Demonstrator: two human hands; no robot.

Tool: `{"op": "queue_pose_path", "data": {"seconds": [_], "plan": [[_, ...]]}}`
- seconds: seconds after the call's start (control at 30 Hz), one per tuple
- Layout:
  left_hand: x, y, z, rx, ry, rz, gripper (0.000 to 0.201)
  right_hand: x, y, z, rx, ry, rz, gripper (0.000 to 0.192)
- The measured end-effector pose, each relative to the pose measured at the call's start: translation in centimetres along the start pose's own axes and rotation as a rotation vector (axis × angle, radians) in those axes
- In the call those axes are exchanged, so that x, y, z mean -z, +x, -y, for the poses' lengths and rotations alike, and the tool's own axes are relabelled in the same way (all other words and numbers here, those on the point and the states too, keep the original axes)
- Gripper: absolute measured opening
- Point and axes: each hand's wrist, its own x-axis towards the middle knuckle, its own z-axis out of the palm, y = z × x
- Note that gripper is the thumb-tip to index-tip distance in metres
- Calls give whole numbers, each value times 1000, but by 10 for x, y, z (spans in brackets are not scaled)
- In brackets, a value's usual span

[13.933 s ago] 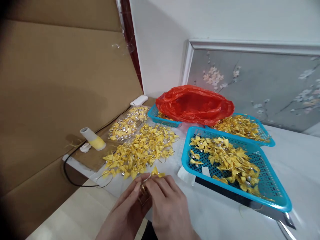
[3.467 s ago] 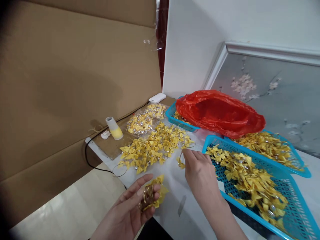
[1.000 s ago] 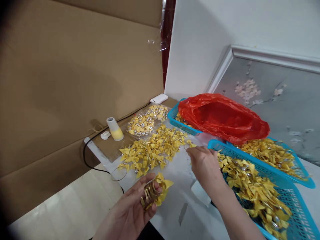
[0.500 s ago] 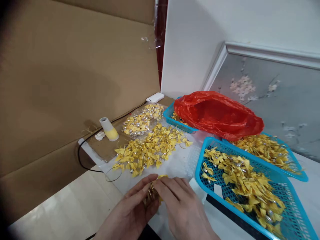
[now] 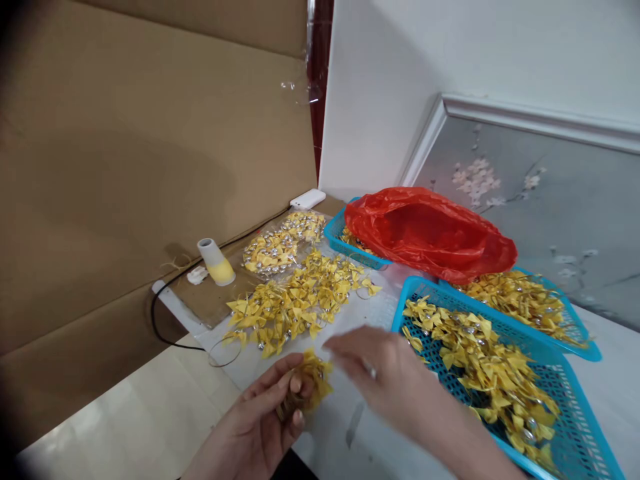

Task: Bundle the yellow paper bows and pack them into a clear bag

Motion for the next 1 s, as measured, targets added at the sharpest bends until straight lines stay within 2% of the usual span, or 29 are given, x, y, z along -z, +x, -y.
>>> {"op": "queue_pose_path", "data": {"seconds": [0.03,0.1,0.2,0.33,0.47,0.53,0.7,0.8,0.9,1.0], "plan": [[0,-1,0,0,12,13,24,2,8,-14,-135,-125,149,20],[1,-4,-1,5,35,32,23,-1,26,-41,-232,-240,219,24],[5,-6,0,20,51,30,22,-15,49,-69,-356,-374,301,19],[10,-5,1,12,44,17,20,-33,61,-82,-447,-462,389,24],[10,-2,0,-25,40,-16,18,-32,55,-75,-411,-394,394,18],[9,1,0,-39,38,-23,19,-27,46,-62,-362,-322,361,10],[5,11,4,-41,34,21,24,-23,9,-11,-234,-136,255,19],[4,17,8,-13,20,36,24,-26,-9,10,-74,-31,56,23],[5,19,10,27,18,40,25,-30,-18,19,131,-37,-154,24],[4,17,9,55,25,35,27,-34,-23,22,193,-93,-316,24]]}}
